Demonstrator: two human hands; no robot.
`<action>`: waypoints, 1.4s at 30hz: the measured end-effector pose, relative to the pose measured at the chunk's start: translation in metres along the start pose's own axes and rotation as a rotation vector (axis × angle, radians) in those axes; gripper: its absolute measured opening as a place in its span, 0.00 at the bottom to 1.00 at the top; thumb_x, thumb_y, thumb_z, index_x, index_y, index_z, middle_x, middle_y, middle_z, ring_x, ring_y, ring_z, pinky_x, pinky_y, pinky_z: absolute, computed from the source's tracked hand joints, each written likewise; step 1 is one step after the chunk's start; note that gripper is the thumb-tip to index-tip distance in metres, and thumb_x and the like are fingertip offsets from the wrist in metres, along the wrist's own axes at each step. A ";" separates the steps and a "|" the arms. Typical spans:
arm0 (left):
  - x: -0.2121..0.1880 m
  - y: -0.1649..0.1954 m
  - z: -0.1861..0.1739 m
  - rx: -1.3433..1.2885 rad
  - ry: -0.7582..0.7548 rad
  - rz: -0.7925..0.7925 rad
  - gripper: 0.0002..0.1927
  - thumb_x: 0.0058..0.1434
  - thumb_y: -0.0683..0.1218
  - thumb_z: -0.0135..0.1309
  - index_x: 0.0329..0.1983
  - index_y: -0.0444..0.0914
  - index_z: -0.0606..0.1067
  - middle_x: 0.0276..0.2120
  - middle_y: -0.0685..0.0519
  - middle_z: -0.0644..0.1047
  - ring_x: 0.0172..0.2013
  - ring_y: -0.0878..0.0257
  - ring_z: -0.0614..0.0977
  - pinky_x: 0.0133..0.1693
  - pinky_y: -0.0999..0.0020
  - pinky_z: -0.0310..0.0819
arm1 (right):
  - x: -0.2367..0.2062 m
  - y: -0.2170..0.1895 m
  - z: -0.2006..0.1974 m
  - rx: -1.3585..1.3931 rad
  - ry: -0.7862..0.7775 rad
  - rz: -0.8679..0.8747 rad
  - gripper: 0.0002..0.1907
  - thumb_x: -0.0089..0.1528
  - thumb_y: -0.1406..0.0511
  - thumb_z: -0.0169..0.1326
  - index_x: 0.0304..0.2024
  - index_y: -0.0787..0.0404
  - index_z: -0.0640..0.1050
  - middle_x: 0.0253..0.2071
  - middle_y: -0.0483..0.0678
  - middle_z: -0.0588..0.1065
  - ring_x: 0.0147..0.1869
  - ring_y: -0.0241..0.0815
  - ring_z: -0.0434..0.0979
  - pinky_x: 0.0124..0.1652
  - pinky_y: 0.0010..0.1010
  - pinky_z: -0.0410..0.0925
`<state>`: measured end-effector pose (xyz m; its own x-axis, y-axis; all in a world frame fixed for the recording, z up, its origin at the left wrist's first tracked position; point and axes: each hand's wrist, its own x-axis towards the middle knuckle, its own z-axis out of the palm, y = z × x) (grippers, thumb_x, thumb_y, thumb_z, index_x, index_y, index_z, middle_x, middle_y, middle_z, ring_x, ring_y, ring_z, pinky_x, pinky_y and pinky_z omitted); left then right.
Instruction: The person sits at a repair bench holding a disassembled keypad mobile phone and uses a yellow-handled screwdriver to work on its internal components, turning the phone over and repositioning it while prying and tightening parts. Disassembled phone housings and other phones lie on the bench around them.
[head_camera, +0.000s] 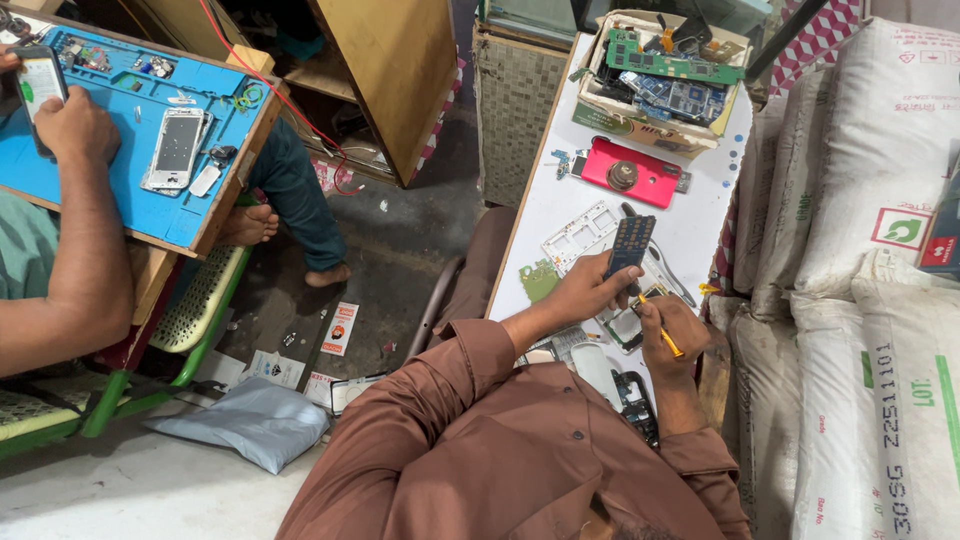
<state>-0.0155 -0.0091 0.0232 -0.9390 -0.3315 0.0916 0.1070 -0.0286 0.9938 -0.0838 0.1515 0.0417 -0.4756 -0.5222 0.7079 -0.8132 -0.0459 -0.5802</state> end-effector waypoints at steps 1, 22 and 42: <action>0.000 0.000 0.000 -0.007 0.000 -0.001 0.17 0.72 0.53 0.50 0.41 0.33 0.74 0.25 0.53 0.79 0.25 0.69 0.81 0.28 0.73 0.77 | 0.000 0.000 0.000 -0.005 0.002 -0.002 0.09 0.69 0.69 0.54 0.34 0.68 0.76 0.31 0.54 0.76 0.32 0.49 0.77 0.34 0.36 0.69; 0.000 0.004 0.000 -0.028 -0.012 -0.004 0.17 0.72 0.53 0.51 0.37 0.34 0.73 0.23 0.55 0.78 0.24 0.70 0.80 0.27 0.73 0.75 | 0.000 0.000 0.003 -0.032 -0.004 -0.053 0.11 0.69 0.69 0.51 0.33 0.69 0.75 0.30 0.54 0.75 0.31 0.50 0.77 0.33 0.37 0.69; 0.000 0.004 0.000 -0.029 -0.016 0.023 0.15 0.72 0.53 0.51 0.39 0.35 0.73 0.23 0.55 0.78 0.24 0.70 0.80 0.26 0.74 0.75 | -0.001 0.003 0.003 -0.052 -0.009 -0.059 0.12 0.70 0.68 0.49 0.33 0.70 0.75 0.30 0.55 0.76 0.31 0.50 0.77 0.32 0.37 0.69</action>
<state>-0.0149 -0.0088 0.0272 -0.9412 -0.3175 0.1155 0.1377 -0.0483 0.9893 -0.0850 0.1494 0.0375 -0.4237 -0.5279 0.7361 -0.8560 -0.0323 -0.5159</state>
